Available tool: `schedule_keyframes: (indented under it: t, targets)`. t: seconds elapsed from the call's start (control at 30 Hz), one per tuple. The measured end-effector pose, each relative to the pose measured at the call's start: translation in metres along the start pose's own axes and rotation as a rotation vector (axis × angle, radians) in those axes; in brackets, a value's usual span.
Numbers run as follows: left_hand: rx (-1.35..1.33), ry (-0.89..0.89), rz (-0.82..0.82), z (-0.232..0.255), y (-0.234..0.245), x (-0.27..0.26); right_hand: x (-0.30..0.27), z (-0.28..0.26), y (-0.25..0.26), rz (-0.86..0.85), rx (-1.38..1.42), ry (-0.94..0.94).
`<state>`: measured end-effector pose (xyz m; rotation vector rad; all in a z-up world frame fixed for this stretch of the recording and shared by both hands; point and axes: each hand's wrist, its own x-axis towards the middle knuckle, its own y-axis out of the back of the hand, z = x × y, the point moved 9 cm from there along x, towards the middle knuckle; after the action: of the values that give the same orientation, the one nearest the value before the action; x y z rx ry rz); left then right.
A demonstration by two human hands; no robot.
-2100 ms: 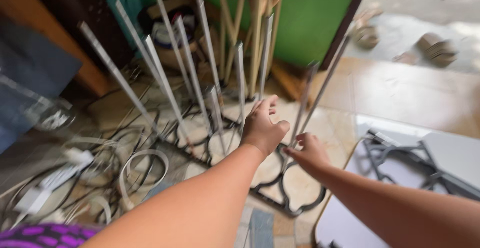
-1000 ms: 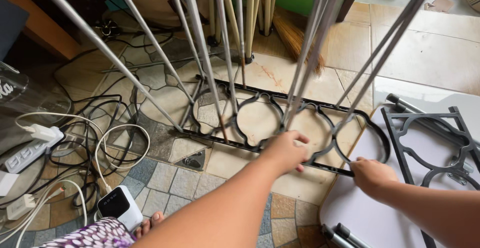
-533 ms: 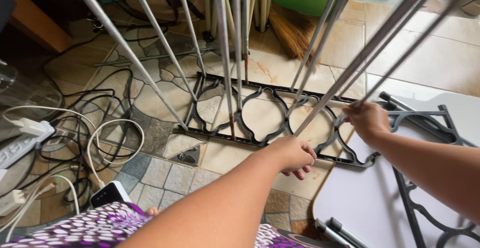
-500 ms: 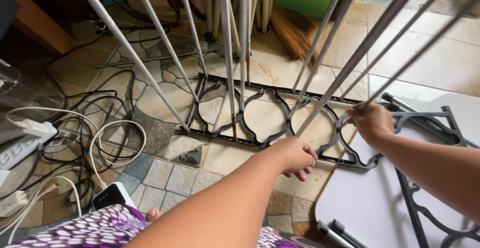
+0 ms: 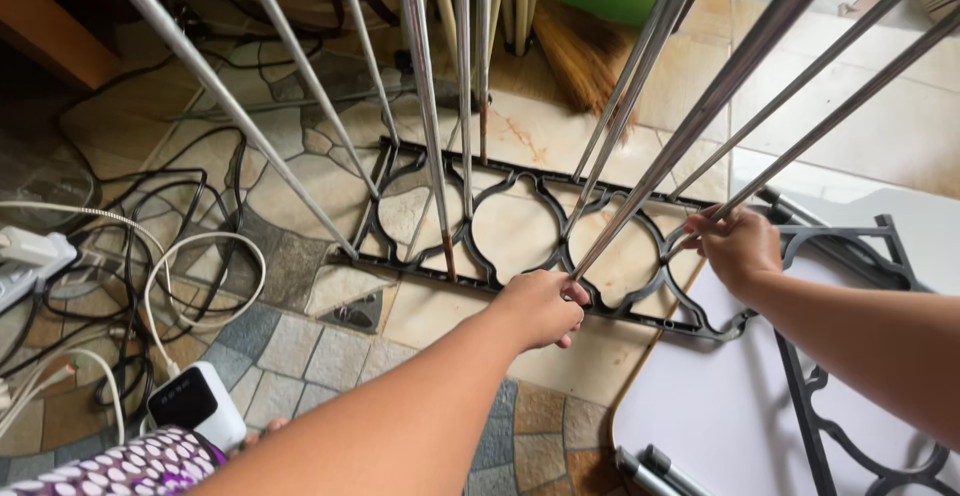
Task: The person assembles a metal drying rack by inserting vertical poles into a base frame and then attaching a top frame. They secure the structure by inserting small metal pins into the joints to lock the components together.
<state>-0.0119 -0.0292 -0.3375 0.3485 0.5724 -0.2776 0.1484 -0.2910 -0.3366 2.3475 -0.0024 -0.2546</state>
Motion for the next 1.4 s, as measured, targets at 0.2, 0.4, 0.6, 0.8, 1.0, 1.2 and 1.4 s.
schedule_keyframes:
  t: [0.2, 0.4, 0.6, 0.8, 1.0, 1.2, 1.4]
  targets:
    - [0.238, -0.115, 0.239, 0.040, 0.035, -0.006, -0.012, -0.029, -0.008, -0.024, -0.137, 0.003]
    - [0.238, -0.060, 0.325, 0.058, 0.048, -0.026, -0.004, -0.013, -0.011, 0.043, -0.050, -0.098]
    - [0.183, -0.122, 0.307, 0.075, 0.046, -0.046, 0.008, 0.006, -0.005, -0.071, -0.150, -0.128]
    - [0.149, -0.133, 0.297, 0.071, 0.038, -0.038, -0.003, 0.011, -0.001, -0.046, 0.010, -0.055]
    - [0.169, -0.250, 0.395, 0.063, 0.034, -0.021, 0.010, 0.033, 0.000, -0.031, 0.094, -0.067]
    - [0.273, -0.216, 0.457, 0.001, 0.073, -0.009, -0.044, 0.040, -0.032, 0.288, -0.387, 0.083]
    - [0.264, 0.611, 0.010, -0.168, 0.179, -0.057, -0.206, -0.083, -0.230, -0.352, -0.201, 0.199]
